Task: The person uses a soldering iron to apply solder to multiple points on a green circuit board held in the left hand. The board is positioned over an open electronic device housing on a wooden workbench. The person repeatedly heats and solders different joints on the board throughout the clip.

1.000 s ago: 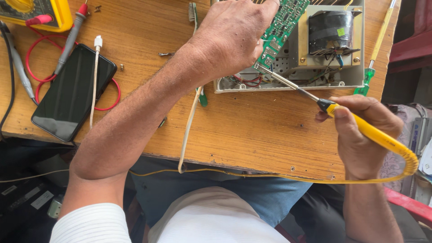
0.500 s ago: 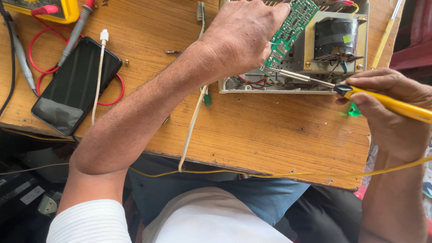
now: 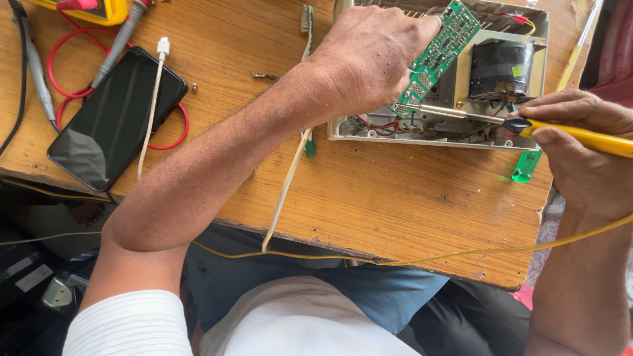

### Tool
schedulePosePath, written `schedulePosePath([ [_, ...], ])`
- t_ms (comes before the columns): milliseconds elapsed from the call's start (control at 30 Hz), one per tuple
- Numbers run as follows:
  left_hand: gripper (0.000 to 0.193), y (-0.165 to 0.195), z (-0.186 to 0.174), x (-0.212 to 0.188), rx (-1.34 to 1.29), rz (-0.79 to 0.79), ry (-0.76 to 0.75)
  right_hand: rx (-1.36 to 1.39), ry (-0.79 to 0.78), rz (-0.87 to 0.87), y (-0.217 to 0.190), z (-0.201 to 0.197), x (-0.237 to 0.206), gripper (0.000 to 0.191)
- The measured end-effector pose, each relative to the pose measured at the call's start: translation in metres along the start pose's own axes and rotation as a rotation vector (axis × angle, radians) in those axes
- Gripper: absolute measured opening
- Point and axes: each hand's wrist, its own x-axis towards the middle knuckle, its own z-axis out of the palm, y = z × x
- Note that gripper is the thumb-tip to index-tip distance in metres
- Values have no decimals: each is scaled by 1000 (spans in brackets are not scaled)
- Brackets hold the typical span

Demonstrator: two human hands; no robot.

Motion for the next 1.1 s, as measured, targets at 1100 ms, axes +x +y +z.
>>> schedulePosePath([
  [1100, 44, 5, -2, 10, 58, -114, -175, -68, -147, 34, 30, -44, 27, 29],
])
